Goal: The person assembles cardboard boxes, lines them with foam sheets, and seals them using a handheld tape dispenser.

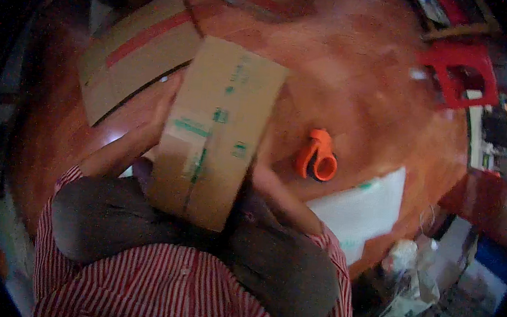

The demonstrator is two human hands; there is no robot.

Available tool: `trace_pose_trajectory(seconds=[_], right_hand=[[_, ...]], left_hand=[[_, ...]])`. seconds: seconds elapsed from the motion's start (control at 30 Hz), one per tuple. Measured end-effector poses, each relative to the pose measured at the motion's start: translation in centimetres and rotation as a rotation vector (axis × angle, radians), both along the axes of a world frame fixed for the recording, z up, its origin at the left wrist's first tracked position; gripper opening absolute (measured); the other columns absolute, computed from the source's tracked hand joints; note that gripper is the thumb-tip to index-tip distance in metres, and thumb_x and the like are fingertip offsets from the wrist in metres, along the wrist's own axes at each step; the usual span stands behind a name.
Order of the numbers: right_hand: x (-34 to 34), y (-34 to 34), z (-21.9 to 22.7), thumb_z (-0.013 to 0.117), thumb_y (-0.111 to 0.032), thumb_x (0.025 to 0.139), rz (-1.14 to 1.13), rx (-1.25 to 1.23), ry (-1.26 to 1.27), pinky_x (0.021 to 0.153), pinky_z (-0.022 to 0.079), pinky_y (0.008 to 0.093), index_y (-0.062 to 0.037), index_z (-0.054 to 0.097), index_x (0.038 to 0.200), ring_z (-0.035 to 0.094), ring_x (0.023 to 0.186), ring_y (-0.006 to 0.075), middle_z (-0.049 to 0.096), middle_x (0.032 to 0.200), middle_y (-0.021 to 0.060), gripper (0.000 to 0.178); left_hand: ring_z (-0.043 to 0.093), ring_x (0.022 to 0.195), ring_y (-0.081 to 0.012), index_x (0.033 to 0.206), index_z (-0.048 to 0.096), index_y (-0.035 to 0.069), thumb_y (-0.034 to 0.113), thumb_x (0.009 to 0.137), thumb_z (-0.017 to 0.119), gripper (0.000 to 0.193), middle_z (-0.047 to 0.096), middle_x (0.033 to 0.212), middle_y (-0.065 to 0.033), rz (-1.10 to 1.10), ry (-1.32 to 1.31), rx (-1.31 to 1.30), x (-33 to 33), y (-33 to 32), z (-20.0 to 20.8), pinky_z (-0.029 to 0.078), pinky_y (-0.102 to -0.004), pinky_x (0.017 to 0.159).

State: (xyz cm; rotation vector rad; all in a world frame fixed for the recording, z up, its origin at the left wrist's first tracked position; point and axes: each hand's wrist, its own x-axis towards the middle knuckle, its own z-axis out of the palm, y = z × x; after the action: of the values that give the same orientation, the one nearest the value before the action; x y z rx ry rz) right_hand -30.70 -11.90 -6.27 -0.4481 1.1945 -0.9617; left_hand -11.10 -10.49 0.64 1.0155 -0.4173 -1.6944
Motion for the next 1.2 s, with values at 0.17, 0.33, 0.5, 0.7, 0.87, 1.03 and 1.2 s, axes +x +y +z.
trace_pose_trajectory(seconds=[0.17,0.33,0.5,0.7,0.87,1.03,1.2], right_hand=[[1.1,1.7,-3.6,0.041,-0.04,0.092,0.161,0.037,0.171,0.093,0.037,0.032,0.002,0.045,0.126,0.049,0.11,0.0233,0.054,0.119,0.013,0.054],[-1.5,-3.1,-3.1,0.048,-0.041,0.089,0.345,-0.167,0.469,0.09,0.039,0.0313,0.0009,0.049,0.123,0.052,0.104,0.0226,0.057,0.114,0.0128,0.053],[-2.7,-8.8,12.1,0.068,-0.033,0.077,0.193,-0.467,0.334,0.068,0.044,0.0282,0.0011,0.06,0.097,0.054,0.076,0.0129,0.06,0.084,0.0015,0.04],[-1.0,-5.1,16.2,0.072,-0.023,0.069,0.494,-1.428,0.925,0.067,0.046,0.0327,-0.0071,0.057,0.083,0.057,0.078,0.0206,0.057,0.081,0.0056,0.026],[-1.2,-2.2,6.9,0.07,-0.02,0.071,0.749,-1.65,1.234,0.075,0.045,0.0377,-0.0098,0.056,0.086,0.053,0.092,0.023,0.055,0.092,0.0073,0.023],[-4.5,-1.1,7.6,0.071,-0.017,0.068,0.268,-1.706,1.056,0.076,0.045,0.0398,-0.0069,0.057,0.095,0.054,0.092,0.0261,0.055,0.097,0.0104,0.032],[-20.4,0.0,5.6,0.063,-0.008,0.078,-0.393,-0.605,1.189,0.075,0.048,0.0295,0.004,0.055,0.108,0.059,0.088,0.0221,0.06,0.101,0.0126,0.034]], left_hand=[[0.023,0.133,-0.0246,0.143,0.019,0.011,0.045,0.095,0.03,0.059,0.022,0.146,-0.0099,-0.074,0.119,0.073,1.7,1.8,-2.0,0.018,-0.038,0.11],[0.025,0.132,-0.0247,0.142,0.021,0.011,0.045,0.095,0.03,0.059,0.024,0.146,-0.0096,-0.136,0.165,0.049,3.0,1.8,-4.2,0.019,-0.0389,0.109],[0.026,0.132,-0.0249,0.142,0.022,0.012,0.045,0.095,0.03,0.058,0.026,0.145,-0.0092,-0.119,0.167,-0.043,7.8,2.9,-4.5,0.02,-0.0399,0.108],[0.028,0.131,-0.025,0.141,0.024,0.012,0.045,0.095,0.031,0.058,0.028,0.144,-0.0087,-0.238,0.27,-0.26,9.6,3.4,-3.8,0.021,-0.041,0.108],[0.031,0.129,-0.0268,0.14,0.027,0.012,0.046,0.093,0.036,0.059,0.031,0.143,-0.0088,-0.271,0.28,-0.217,10.3,3.9,-6.1,0.023,-0.0431,0.106],[0.027,0.131,-0.0254,0.139,0.031,0.012,0.048,0.092,0.037,0.059,0.031,0.143,-0.0059,-0.247,0.348,-0.028,12.4,3.6,-5.9,0.02,-0.0422,0.108],[0.029,0.131,-0.0256,0.139,0.03,0.012,0.047,0.092,0.036,0.059,0.031,0.143,-0.0071,-0.113,-0.002,0.003,18.1,3.0,-4.2,0.02,-0.0433,0.108]])
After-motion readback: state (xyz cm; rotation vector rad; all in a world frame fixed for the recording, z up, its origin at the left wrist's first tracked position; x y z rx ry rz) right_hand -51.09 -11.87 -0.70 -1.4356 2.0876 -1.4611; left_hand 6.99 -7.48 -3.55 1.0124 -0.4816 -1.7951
